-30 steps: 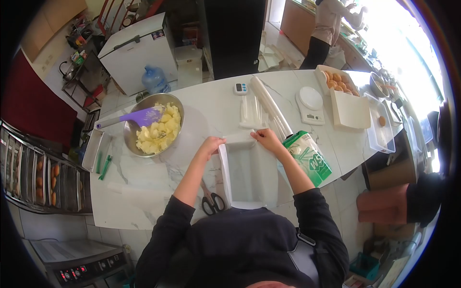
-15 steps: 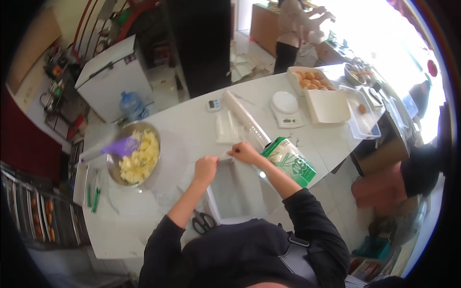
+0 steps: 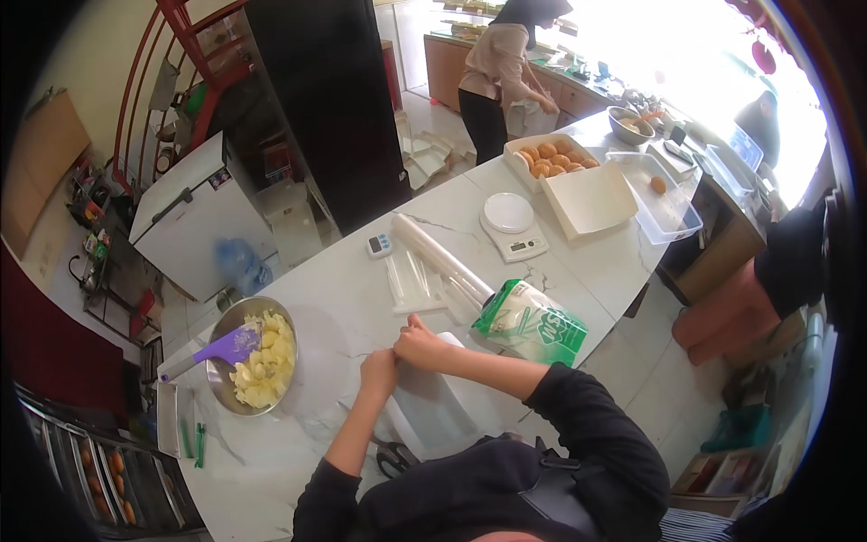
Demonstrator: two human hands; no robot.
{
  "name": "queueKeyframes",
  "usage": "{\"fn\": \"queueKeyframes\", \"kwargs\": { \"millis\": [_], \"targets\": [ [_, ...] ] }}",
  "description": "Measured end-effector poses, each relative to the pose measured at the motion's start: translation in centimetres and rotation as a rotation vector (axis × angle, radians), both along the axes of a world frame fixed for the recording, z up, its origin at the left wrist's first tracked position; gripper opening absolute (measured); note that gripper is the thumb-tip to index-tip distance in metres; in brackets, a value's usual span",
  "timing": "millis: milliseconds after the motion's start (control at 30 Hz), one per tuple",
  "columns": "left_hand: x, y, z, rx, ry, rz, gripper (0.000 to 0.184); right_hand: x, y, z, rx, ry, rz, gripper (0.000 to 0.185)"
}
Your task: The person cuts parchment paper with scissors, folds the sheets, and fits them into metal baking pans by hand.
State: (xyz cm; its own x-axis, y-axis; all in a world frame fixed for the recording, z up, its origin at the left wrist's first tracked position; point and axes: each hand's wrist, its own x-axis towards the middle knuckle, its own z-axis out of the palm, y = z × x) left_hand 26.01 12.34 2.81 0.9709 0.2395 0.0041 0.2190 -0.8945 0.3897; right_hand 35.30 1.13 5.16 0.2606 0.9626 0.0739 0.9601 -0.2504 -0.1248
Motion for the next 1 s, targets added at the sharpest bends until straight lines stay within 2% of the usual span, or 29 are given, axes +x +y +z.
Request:
{"fn": "queueKeyframes", "kwargs": {
  "millis": [67, 267, 367, 567, 600, 667, 767, 833, 900, 967, 1000],
  "targets": [
    [-0.6, 0.5, 0.4, -0.056, -0.002, -0.031, 0.01, 0.1, 0.2, 0.1, -0.06, 0.026, -0.017, 0.011],
    [-0.9, 2.1, -0.2, 0.007, 0.068, -0.026, 0.01, 1.8, -1.1, -2.4, 0.108, 0.084, -0.028, 0.015],
    [-0.9, 2.3, -1.1, 0.011, 0.002, 0.0, 0.009, 1.8, -0.4, -2.3, 0.047, 0.04, -0.065, 0.015],
    [-1.4, 1.8, -1.0, 0.019, 0.061, 0.154, 0.01, 0.9, 0.6, -0.7, -0.046, -0.016, -0.131, 0.01],
    [-2.0, 1.5, -0.2, 0.033, 0.136, 0.151, 0.02, 0.0, 0.0, -0.1, 0.031, -0.039, -0.098, 0.017],
    [-3.6, 0.2, 0.5, 0.007, 0.09, 0.237, 0.033, -1.2, -1.6, 1.6, 0.198, -0.098, -0.025, 0.041],
    [-5.3, -0.9, 1.2, -0.008, 0.097, 0.31, 0.052, -3.0, -4.6, 4.2, 0.131, -0.009, -0.112, 0.073],
    [-6.3, -1.7, 1.2, -0.034, 0.084, 0.343, 0.06, -3.4, -6.6, 5.9, 0.063, -0.021, -0.227, 0.083],
    [-6.6, -2.3, 1.3, -0.073, 0.02, 0.405, 0.065, -3.1, -7.9, 6.3, 0.081, 0.212, -0.374, 0.07],
    [-6.6, -2.8, 2.9, -0.165, 0.138, 0.44, 0.065, -1.8, -8.7, 5.6, -0.057, 0.382, -0.509, 0.046],
    [-6.7, -3.1, 3.5, -0.214, 0.192, 0.448, 0.065, -1.5, -9.4, 4.6, 0.008, 0.353, -0.505, 0.032]
  ]
}}
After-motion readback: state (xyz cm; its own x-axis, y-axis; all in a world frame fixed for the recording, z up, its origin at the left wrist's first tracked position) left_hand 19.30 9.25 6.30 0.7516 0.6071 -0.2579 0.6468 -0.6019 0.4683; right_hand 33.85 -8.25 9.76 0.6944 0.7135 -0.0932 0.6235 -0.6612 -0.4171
